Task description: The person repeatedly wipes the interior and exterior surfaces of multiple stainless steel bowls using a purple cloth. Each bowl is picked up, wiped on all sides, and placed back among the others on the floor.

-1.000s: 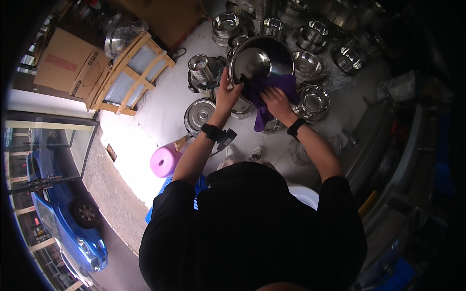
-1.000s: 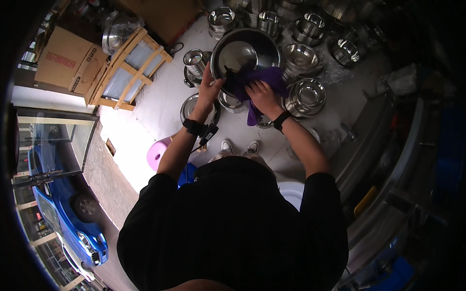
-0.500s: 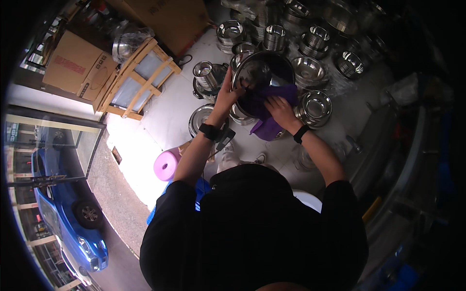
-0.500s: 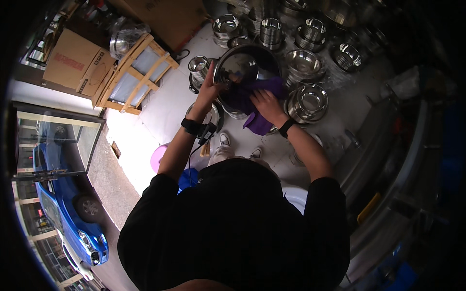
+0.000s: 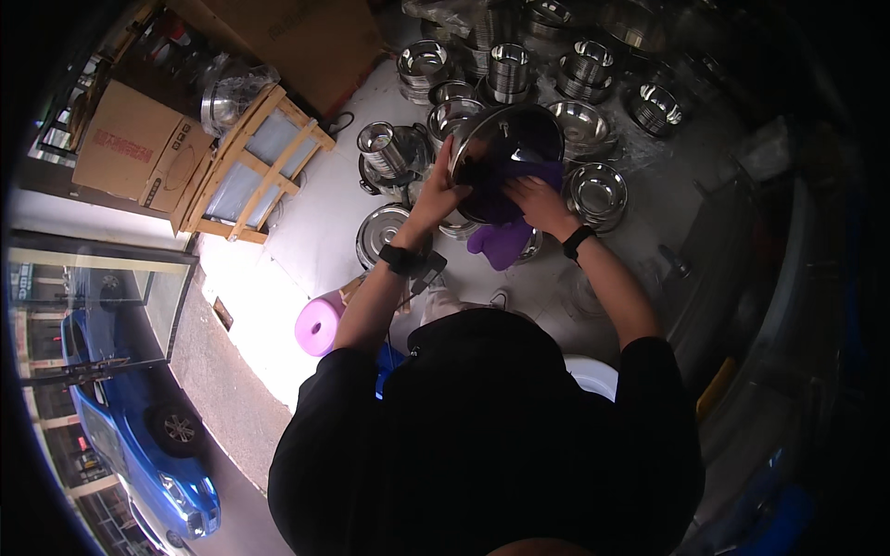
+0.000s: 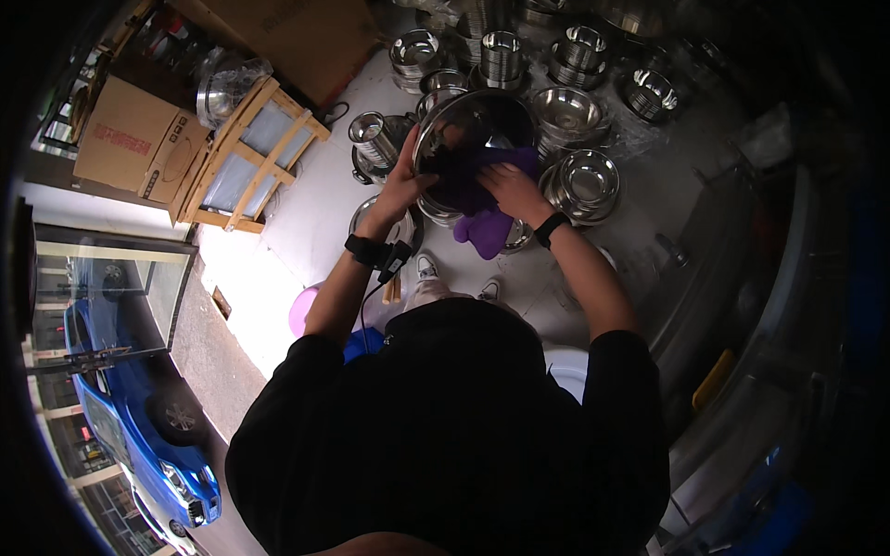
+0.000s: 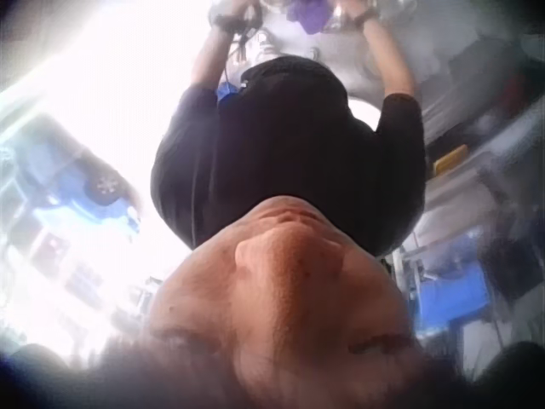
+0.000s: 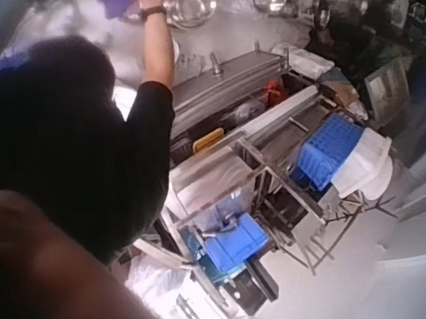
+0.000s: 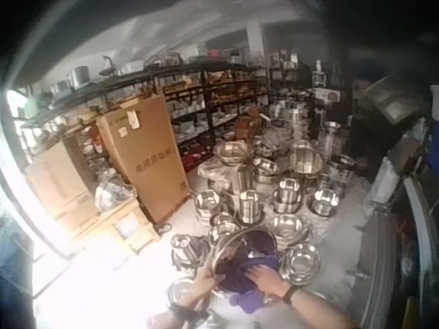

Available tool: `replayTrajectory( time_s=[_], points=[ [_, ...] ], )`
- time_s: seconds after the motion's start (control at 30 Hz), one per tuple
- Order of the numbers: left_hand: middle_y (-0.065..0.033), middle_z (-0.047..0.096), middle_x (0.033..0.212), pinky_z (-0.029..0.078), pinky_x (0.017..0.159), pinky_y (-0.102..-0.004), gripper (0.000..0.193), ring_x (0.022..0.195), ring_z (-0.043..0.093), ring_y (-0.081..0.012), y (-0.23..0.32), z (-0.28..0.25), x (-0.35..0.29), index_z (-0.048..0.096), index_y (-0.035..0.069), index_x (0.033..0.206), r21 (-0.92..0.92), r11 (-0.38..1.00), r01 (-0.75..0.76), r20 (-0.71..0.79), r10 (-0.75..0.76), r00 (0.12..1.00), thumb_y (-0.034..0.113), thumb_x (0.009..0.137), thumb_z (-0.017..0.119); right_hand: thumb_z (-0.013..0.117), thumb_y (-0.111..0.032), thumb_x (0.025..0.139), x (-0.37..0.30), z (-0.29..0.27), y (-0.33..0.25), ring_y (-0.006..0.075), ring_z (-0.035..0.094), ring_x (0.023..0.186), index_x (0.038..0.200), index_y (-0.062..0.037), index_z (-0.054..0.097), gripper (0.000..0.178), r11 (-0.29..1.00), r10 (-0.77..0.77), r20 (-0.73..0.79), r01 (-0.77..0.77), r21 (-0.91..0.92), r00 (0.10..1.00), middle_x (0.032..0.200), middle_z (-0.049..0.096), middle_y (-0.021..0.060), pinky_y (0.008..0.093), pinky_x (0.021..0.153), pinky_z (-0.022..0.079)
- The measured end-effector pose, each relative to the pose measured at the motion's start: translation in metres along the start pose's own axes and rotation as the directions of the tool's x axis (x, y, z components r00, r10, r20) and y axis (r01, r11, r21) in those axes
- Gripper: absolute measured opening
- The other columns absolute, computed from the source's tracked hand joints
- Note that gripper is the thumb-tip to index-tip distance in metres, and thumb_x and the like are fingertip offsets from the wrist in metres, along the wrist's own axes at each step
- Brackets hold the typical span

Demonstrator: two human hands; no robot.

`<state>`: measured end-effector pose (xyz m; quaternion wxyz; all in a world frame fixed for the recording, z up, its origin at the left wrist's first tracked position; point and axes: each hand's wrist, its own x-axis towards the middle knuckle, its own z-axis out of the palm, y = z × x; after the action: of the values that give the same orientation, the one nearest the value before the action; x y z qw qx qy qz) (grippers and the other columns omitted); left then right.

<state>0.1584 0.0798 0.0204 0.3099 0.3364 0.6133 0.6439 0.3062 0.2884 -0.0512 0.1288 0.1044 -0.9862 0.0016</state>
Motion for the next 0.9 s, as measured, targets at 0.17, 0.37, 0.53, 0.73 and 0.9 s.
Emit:
replayTrajectory(
  time_s=[0.17, 0.37, 0.53, 0.73, 0.9],
  points=[
    [-0.0084, 0.042, 0.146, 0.033, 0.107, -0.0272, 0.091, 0.133, 0.041, -0.0193, 0.005, -0.009, 0.010, 0.019, 0.006, 0.155, -0.137, 0.986, 0.096, -0.080, -0.107, 0.991, -0.012, 0.069, 0.044, 0.052, -0.014, 0.083, 0.002, 0.003, -0.015, 0.0251, 0.056, 0.117, 0.122, -0.0046, 0.061, 0.041, 0.999, 0.000, -0.048, -0.002, -0.046, 0.999, 0.126, 0.061, 0.0125, 0.0380, 0.105, 0.038],
    [-0.0078, 0.048, 0.142, 0.040, 0.098, -0.0240, 0.090, 0.126, 0.047, -0.0175, 0.005, 0.007, 0.007, 0.024, 0.006, 0.154, -0.180, 0.974, 0.136, -0.080, -0.152, 0.985, -0.011, 0.068, 0.044, 0.065, -0.024, 0.080, 0.011, -0.012, -0.067, 0.0366, 0.052, 0.118, 0.130, -0.0045, 0.055, 0.054, 0.934, 0.119, -0.141, -0.063, 0.351, 0.983, 0.122, 0.057, 0.0202, 0.0437, 0.103, 0.039],
    [-0.0079, 0.048, 0.142, 0.042, 0.094, -0.0224, 0.091, 0.122, 0.050, -0.0162, -0.006, 0.012, 0.008, 0.023, 0.007, 0.155, -0.199, 0.975, 0.103, -0.070, -0.119, 0.990, -0.011, 0.068, 0.046, 0.056, -0.027, 0.095, 0.021, -0.019, -0.062, 0.0338, 0.060, 0.099, 0.124, -0.0028, 0.055, 0.037, 0.469, 0.208, 0.048, -0.143, 0.871, 0.977, 0.108, 0.061, 0.0163, 0.0388, 0.088, 0.049],
    [-0.0077, 0.053, 0.135, 0.048, 0.077, -0.0212, 0.098, 0.096, 0.059, -0.0124, 0.004, 0.028, 0.008, 0.019, 0.013, 0.156, -0.060, 0.997, -0.040, -0.073, 0.036, 0.997, -0.016, 0.067, 0.049, 0.052, -0.023, 0.096, 0.007, -0.007, -0.016, 0.0286, 0.057, 0.106, 0.125, -0.0071, 0.056, 0.033, 0.910, 0.155, -0.096, -0.104, 0.402, 0.983, 0.119, 0.060, 0.0126, 0.0391, 0.094, 0.045],
    [-0.0090, 0.036, 0.153, 0.029, 0.110, -0.0276, 0.099, 0.137, 0.036, -0.0191, 0.012, 0.049, -0.002, 0.014, 0.010, 0.157, -0.104, 0.993, 0.049, -0.027, -0.052, 0.998, -0.018, 0.066, 0.043, 0.054, -0.024, 0.093, -0.011, -0.007, 0.016, 0.0279, 0.049, 0.122, 0.129, -0.0046, 0.053, 0.041, 0.892, 0.443, -0.143, -0.451, -0.027, 0.885, 0.130, 0.055, 0.0125, 0.0422, 0.105, 0.036]
  ],
)
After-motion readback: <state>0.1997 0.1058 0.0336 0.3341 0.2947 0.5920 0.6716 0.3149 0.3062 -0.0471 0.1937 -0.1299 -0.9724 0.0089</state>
